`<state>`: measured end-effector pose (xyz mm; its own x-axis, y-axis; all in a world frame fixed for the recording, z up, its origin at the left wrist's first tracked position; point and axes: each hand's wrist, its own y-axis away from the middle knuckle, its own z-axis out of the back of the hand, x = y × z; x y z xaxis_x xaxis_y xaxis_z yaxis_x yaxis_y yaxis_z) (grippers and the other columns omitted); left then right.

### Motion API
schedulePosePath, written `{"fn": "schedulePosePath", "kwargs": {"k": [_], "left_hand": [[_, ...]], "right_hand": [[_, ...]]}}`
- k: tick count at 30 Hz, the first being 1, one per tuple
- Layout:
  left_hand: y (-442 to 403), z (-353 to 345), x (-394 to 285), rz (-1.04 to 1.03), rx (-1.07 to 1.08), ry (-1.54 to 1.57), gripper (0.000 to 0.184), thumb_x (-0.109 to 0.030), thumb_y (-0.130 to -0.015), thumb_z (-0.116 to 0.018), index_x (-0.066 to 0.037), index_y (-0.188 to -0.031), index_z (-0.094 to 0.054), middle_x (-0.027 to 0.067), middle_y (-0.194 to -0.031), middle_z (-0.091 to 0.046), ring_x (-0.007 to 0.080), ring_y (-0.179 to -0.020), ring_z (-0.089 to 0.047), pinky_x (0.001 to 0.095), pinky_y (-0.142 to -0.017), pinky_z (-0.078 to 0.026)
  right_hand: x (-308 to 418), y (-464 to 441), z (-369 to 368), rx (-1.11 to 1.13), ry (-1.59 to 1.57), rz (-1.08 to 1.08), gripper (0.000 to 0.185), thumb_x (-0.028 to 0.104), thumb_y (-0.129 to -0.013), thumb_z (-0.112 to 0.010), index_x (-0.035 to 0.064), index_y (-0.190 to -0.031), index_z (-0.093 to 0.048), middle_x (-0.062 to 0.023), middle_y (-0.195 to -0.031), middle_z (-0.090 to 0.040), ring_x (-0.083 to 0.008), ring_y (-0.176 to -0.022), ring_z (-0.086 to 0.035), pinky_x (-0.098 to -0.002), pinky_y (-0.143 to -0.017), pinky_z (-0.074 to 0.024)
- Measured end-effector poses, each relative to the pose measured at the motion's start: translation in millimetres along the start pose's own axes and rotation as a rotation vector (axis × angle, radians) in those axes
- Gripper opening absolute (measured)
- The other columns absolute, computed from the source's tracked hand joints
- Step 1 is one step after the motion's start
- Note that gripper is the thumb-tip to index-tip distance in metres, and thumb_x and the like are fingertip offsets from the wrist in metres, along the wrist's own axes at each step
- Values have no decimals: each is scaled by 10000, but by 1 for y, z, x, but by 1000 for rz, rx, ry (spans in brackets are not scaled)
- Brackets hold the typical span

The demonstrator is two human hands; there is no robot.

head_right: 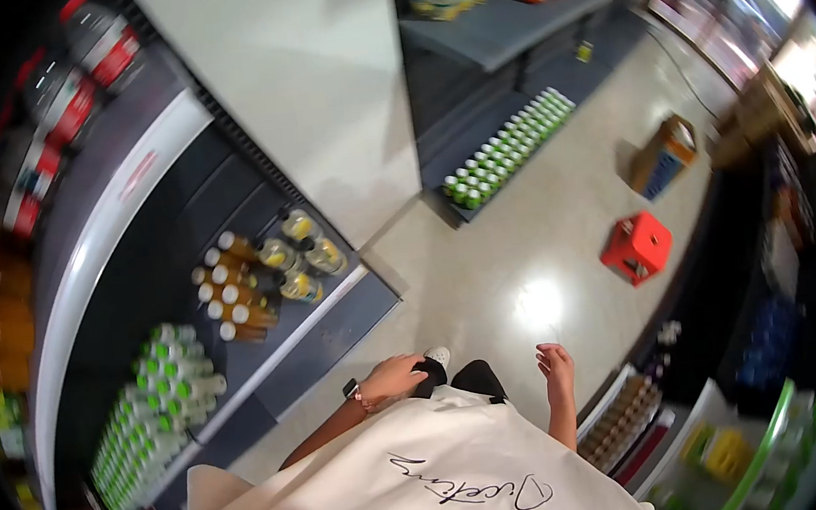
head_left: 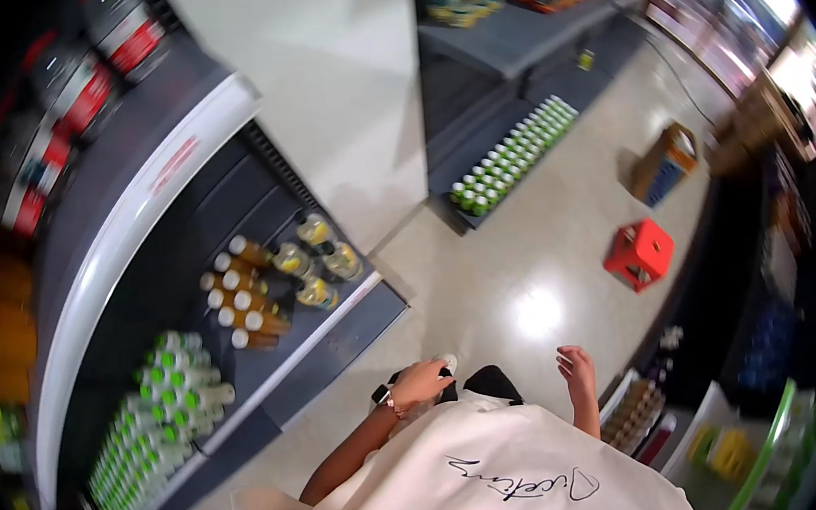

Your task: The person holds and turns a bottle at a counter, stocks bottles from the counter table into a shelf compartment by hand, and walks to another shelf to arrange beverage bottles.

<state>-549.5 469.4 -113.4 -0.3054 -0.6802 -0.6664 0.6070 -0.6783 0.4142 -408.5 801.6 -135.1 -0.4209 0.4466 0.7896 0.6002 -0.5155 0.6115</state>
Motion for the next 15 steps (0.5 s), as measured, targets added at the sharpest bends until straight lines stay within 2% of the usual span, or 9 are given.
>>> {"fn": "schedulePosePath", "kwargs": {"k": [5,9,10,12,13,14,15], "left_hand": [[24,-21,9,333,-280,101,436,-399,-840,-568,-94,-1150,-593,181,-1057,-644,377,-989,-597,464,-845,-474],[33,-49,-39,568,-573,207,416,-389,-854,-562,-94,-1145,-597,164,-1033,-657,367,-984,-604,461,-844,-477],[31,-61,-48,606,-579,250,406,-399,-869,-555,-94,-1132,-603,165,-1033,-658,362,-986,-605,457,-845,-477],[13,-114,-52,587,-723,326,430,-426,-889,-542,-95,-1158,-594,170,-1072,-652,368,-974,-614,464,-838,-482],[7,-134,-59,597,-711,419,451,-439,-893,-535,-87,-1170,-585,176,-1086,-647,371,-980,-615,463,-837,-484],[7,-144,-89,709,-712,335,477,-451,-896,-528,-77,-1190,-573,180,-1088,-647,370,-992,-617,460,-835,-489],[1,-167,-96,745,-640,383,510,-463,-896,-526,-71,-1219,-559,190,-1097,-645,375,-999,-617,469,-836,-491]], "right_hand": [[33,-88,-41,353,236,-80,112,177,-910,-546,120,-932,-640,-30,-1036,-662,-166,-952,-615,-307,-837,-469],[88,-119,-91,711,417,-80,117,162,-907,-551,93,-955,-631,-42,-1056,-657,-175,-945,-612,-313,-856,-462],[102,-126,-101,769,483,-41,109,150,-892,-562,86,-946,-632,-49,-1049,-659,-172,-937,-607,-305,-861,-455],[113,-157,-110,851,518,-46,99,132,-870,-573,91,-933,-637,-39,-1003,-666,-154,-904,-611,-284,-823,-463],[119,-170,-114,894,513,-54,97,128,-865,-576,92,-929,-640,-35,-979,-667,-143,-888,-612,-274,-801,-467],[124,-183,-114,941,535,-25,98,124,-860,-579,90,-927,-641,-32,-959,-665,-128,-864,-609,-262,-772,-469],[126,-195,-113,980,551,3,98,120,-856,-582,88,-925,-643,-29,-939,-664,-113,-840,-605,-250,-742,-470]]}}
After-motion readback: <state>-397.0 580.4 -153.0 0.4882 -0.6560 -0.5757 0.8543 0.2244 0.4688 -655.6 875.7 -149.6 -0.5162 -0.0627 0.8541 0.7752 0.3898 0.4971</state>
